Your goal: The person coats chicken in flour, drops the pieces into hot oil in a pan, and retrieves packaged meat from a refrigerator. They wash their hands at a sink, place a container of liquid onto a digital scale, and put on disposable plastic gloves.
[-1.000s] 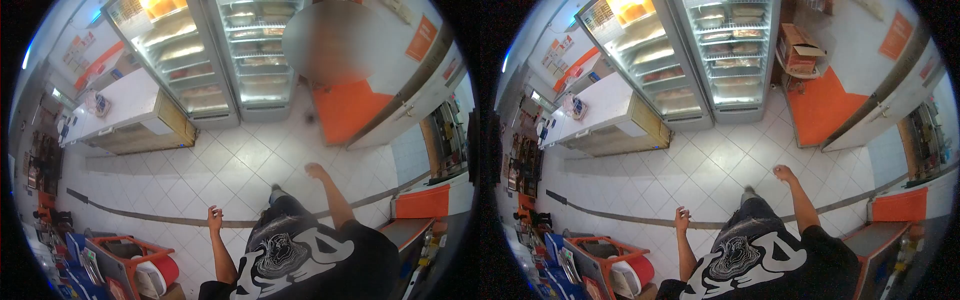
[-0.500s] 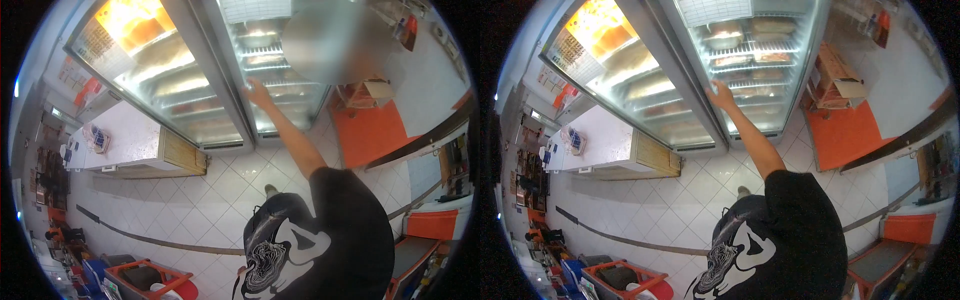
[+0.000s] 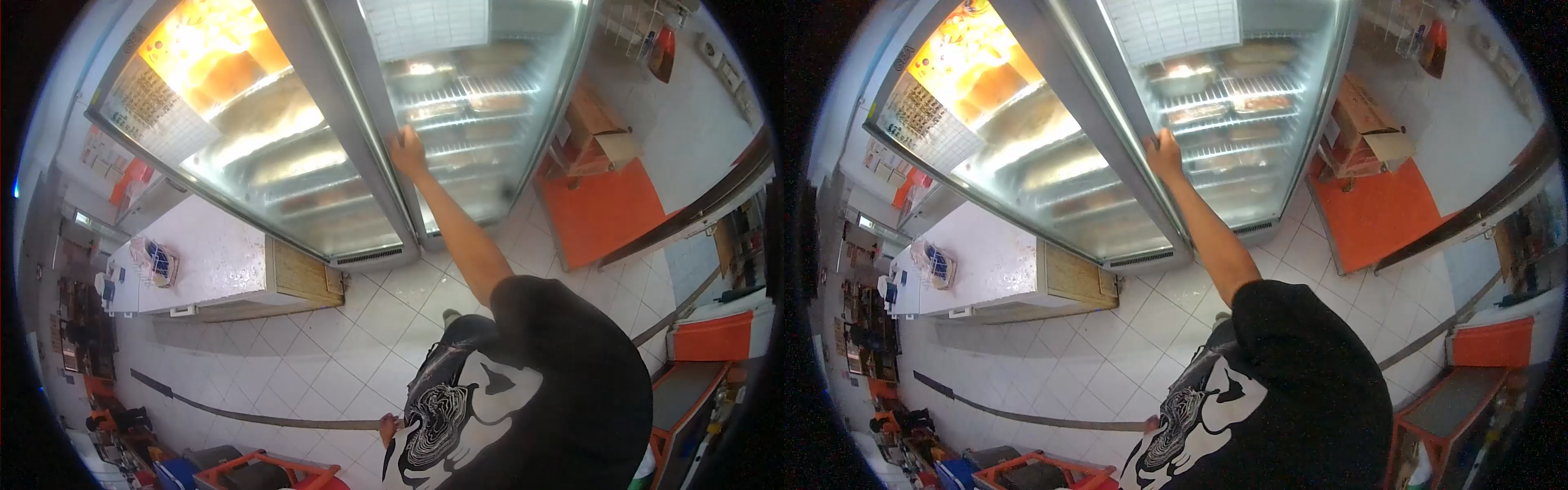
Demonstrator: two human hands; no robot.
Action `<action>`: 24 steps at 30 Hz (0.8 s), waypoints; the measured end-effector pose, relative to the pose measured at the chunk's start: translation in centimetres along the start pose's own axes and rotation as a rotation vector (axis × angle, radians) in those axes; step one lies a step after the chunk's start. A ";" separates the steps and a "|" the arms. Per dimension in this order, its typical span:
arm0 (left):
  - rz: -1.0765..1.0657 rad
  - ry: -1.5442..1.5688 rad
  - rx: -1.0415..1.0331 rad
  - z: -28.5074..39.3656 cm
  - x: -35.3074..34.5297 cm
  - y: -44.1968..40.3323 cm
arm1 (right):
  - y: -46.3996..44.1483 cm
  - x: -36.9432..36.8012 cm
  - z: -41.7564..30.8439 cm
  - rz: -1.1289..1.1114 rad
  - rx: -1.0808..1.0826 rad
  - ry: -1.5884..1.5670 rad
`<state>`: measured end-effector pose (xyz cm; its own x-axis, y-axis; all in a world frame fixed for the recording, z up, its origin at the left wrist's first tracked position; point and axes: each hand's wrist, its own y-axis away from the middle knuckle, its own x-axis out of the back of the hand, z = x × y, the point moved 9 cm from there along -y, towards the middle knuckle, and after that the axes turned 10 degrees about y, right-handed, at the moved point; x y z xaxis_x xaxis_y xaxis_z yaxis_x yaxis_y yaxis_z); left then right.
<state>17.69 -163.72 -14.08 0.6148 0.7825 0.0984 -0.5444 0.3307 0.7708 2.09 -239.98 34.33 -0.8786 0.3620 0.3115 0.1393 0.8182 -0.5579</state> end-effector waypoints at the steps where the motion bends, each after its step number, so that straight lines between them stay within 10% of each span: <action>1: -0.009 -0.010 -0.030 1.1 0.9 -1.3 | 1.1 0.6 -0.2 -0.036 -0.022 0.009; 6: -0.048 -0.227 -0.033 12.3 -1.6 -2.8 | 10.7 9.3 -1.3 -0.197 -0.042 -0.076; 8: -0.207 -0.338 -0.007 15.6 -6.3 -4.5 | 15.1 15.6 -2.9 -0.094 -0.044 -0.106; 10: -0.395 -0.459 -0.031 18.5 -13.0 -6.5 | 22.0 19.4 4.6 0.089 -0.578 -0.442; 14: -0.789 -0.625 -0.477 28.7 -32.6 -3.9 | 32.4 34.3 16.0 0.513 -0.562 -0.275; 18: -1.158 -0.426 -0.748 42.5 -51.3 14.1 | 31.5 45.7 15.3 0.835 -0.490 -0.397; 24: -1.369 -0.016 -0.562 56.0 -72.7 27.6 | 29.0 57.2 20.5 0.863 -0.425 -0.494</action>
<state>-10.06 -240.98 35.31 0.8246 -0.3038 -0.4772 0.3085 0.9486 -0.0709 -53.48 -204.72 20.22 -0.4816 0.7482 -0.4564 0.8630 0.4954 -0.0985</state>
